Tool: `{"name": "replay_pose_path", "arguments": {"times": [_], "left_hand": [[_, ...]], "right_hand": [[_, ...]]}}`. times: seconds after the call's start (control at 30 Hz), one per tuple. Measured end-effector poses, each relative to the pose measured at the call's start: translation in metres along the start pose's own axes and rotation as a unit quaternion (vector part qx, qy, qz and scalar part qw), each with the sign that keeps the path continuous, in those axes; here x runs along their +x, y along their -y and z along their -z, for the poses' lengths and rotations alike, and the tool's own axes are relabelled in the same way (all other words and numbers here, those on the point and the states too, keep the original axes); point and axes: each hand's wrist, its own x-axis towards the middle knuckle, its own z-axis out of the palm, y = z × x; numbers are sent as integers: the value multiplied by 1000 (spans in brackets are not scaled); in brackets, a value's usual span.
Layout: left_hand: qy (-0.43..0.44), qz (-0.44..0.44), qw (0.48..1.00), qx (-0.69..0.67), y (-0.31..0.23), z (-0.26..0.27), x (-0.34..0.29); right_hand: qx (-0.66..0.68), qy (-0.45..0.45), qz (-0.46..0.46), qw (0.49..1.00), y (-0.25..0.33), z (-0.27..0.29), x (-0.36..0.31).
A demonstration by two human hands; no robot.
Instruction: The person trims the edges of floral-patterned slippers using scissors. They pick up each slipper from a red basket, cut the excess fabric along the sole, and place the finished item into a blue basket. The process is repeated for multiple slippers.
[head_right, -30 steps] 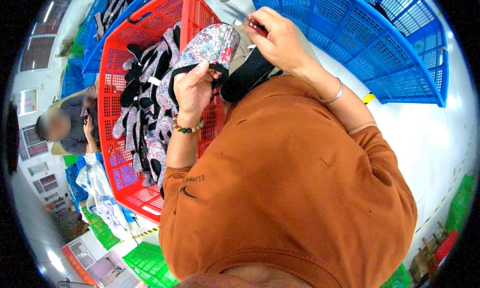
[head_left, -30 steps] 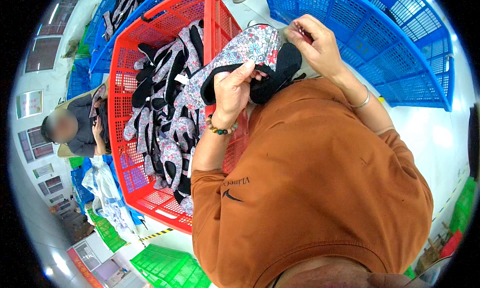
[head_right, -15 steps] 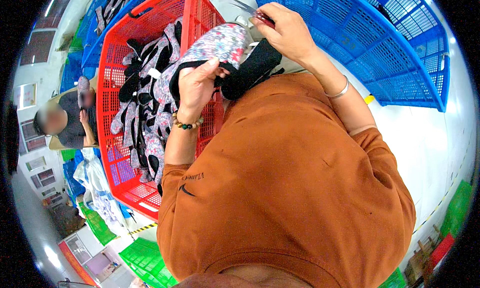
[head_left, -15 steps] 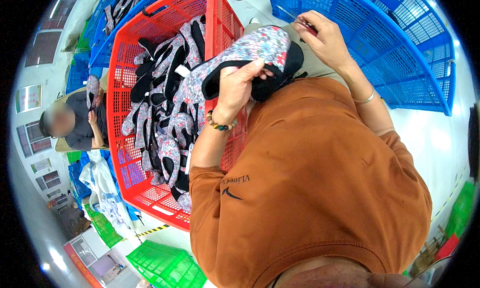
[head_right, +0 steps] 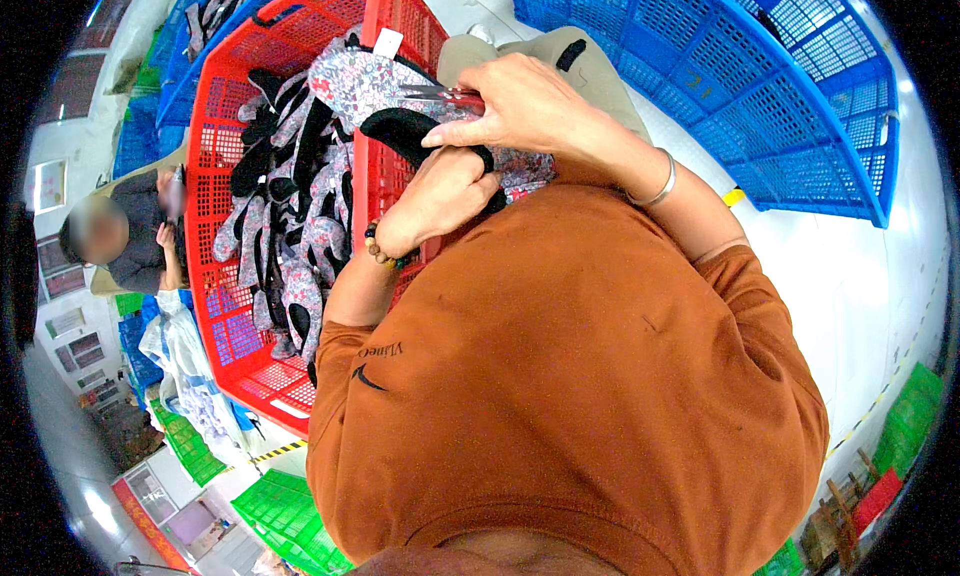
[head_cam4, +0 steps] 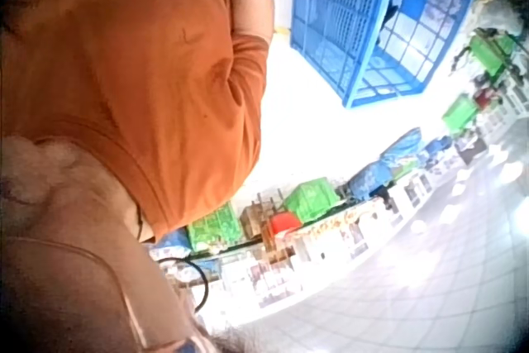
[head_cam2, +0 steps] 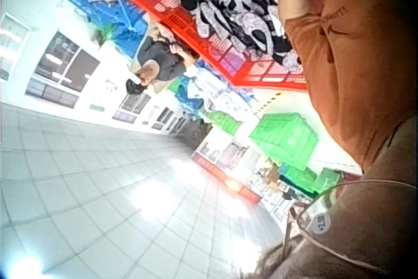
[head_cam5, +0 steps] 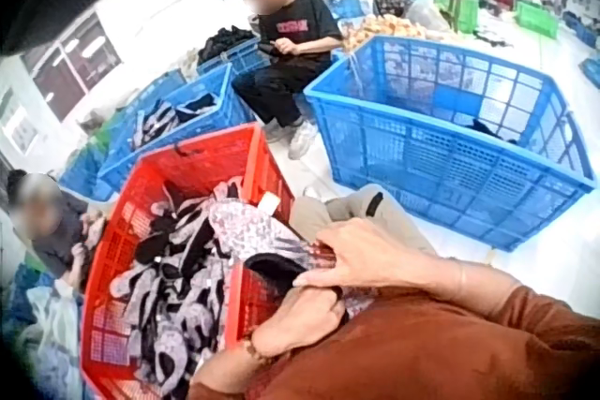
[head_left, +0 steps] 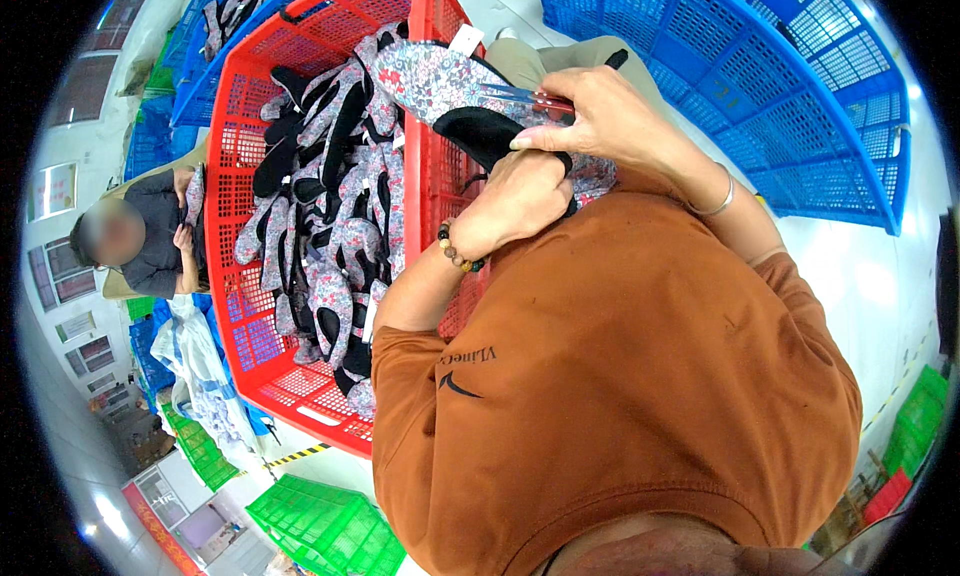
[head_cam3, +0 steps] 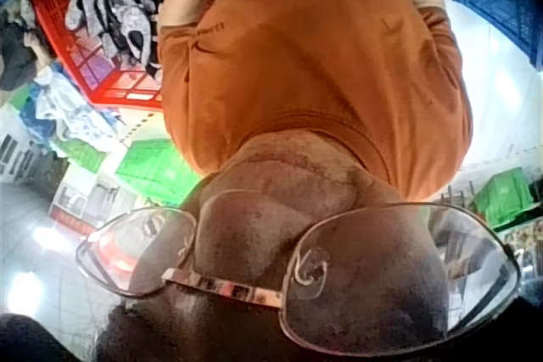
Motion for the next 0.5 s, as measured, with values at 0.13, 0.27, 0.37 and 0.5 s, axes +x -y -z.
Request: {"name": "replay_pose_path", "arguments": {"times": [0.13, 0.27, 0.37, 0.5], "left_hand": [[-36, -5, 999, 0, -14, -8, -2], [-117, -15, 993, -1, -16, 7, -6], [-178, 85, 980, -7, -5, 28, -4], [-198, 126, 968, -91, 12, 21, 8]], "right_hand": [[-70, -17, -18, 997, -1, -4, 2], [-27, -128, -45, 990, -36, -14, 0], [34, -187, -125, 974, -43, 0, -8], [30, -249, -124, 960, -44, -2, -10]]}}
